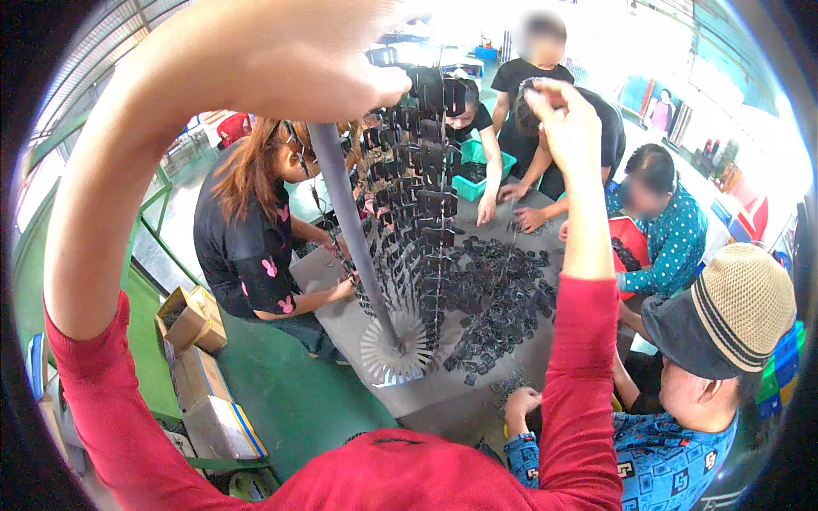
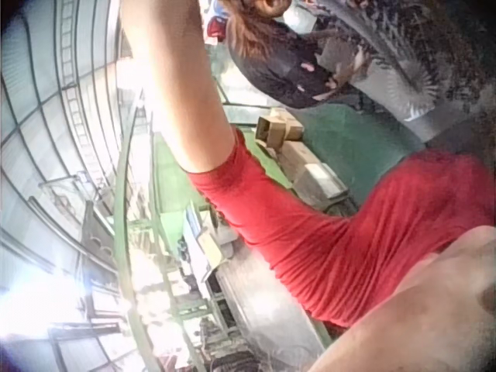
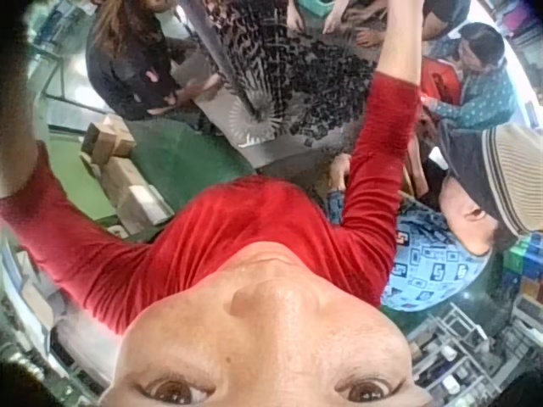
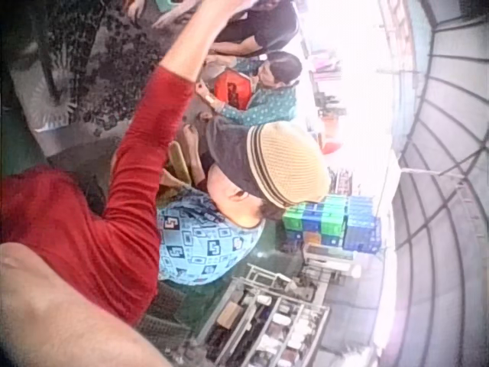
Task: The person attaches small black rectangular objects to metal rings and hangs them on a vertical rotating rack. They also gather loose metal rings from the table and sort the assembled items into piles.
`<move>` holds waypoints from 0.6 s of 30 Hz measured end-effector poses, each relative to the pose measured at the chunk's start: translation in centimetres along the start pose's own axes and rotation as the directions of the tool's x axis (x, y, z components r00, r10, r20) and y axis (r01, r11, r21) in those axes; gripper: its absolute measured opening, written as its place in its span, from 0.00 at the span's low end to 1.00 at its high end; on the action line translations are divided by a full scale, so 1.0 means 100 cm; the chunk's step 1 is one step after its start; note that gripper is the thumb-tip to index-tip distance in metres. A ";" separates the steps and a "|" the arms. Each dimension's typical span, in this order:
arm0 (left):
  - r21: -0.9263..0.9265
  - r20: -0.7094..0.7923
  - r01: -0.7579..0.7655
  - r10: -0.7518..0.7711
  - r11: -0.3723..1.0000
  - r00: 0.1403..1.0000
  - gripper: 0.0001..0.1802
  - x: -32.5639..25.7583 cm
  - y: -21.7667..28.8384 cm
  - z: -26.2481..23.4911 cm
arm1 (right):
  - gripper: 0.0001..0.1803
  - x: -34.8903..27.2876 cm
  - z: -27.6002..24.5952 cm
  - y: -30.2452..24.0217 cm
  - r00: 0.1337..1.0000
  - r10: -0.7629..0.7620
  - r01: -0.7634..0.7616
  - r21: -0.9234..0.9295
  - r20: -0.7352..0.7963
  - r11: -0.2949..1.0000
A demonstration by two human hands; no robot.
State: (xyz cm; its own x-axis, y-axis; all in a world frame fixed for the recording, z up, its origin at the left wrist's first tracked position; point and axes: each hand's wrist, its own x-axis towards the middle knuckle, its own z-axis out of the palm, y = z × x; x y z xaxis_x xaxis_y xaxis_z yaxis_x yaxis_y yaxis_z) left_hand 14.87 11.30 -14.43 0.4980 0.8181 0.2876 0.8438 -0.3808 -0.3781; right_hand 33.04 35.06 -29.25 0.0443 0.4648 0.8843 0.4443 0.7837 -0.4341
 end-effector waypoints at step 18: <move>-0.068 0.077 -0.097 0.102 0.993 0.992 0.28 0.016 -0.001 -0.013 | 0.12 0.007 -0.024 -0.008 0.913 0.125 -0.298 0.427 0.388 0.854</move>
State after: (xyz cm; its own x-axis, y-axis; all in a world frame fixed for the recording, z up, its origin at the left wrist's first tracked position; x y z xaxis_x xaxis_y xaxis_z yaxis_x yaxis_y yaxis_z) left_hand 15.89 12.11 -12.78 0.5645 0.8058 0.1788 0.8032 -0.4864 -0.3439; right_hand 34.83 33.75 -27.84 -0.2512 0.6824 0.6865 -0.0157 0.7063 -0.7078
